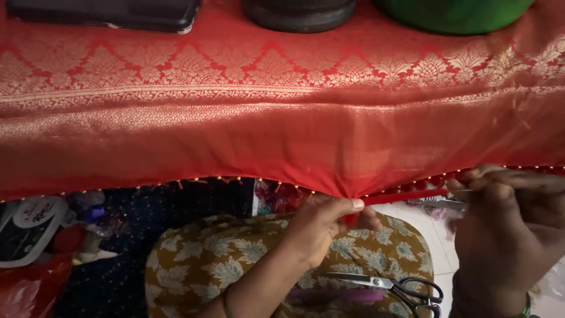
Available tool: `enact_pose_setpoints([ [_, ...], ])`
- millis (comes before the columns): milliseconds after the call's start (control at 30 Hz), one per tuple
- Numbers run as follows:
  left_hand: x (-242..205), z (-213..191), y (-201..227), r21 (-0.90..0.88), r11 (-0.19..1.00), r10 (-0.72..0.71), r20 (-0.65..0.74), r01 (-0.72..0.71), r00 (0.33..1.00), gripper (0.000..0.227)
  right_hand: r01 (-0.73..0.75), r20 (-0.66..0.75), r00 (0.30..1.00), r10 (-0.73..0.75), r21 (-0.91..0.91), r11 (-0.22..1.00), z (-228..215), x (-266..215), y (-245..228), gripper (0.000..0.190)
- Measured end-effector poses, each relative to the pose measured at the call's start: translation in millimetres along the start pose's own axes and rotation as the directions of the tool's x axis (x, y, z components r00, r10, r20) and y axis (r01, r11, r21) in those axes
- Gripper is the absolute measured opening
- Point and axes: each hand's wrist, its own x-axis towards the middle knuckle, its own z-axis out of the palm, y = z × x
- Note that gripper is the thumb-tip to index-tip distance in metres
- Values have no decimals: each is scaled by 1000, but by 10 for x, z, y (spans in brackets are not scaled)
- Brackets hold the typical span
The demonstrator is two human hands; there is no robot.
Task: Manually sewing red tassels and decorative trim onto a red and gold patterned fabric.
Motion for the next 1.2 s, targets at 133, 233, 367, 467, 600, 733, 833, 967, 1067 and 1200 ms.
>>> enact_pose_setpoints([
  [133, -55, -9, 18, 38, 999, 6, -31, -5, 1000, 18, -17, 60, 998, 17, -8, 1000, -149, -91, -9, 10],
  [233, -82, -111, -114, 9, 1000, 14, -65, -13, 998, 11, -84, 69, 994, 80, 48, 995, 49, -140, -197, 9],
  [367, -166, -211, -310, 301, 944, 161, -62, -135, 985, 9, -290, 61, 957, 285, 125, 949, -420, -638, 25, 13],
  [467, -280, -101, -259, 743, 509, 516, 140, -434, 845, 16, -336, 204, 924, 323, 31, 941, -388, -1115, 186, 10],
  [600, -298, 19, -268, 829, 288, 606, 231, -480, 761, 17, 34, 605, 788, 115, -229, 973, -272, -1354, 587, 17],
  [733, -265, -61, -460, 469, 867, 268, -152, -170, 951, 22, 244, 675, 738, -14, -247, 938, 230, -936, 249, 33],
  [833, -266, -51, -580, 365, 918, 246, -225, -153, 943, 23, -73, 366, 917, 157, -234, 970, 437, -723, 237, 29],
  [967, -195, -66, -693, 381, 880, 384, -223, -283, 896, 22, -750, 369, 648, 667, 156, 642, 309, -581, 812, 18],
  [1067, -271, 21, -472, 713, 629, 568, -151, -309, 809, 23, -675, 234, 728, 644, 84, 733, 534, -560, 754, 15],
  [1200, -218, -25, -289, 707, 658, 594, -277, -259, 755, 26, -486, 189, 854, 485, -49, 873, 515, -776, 794, 28],
])
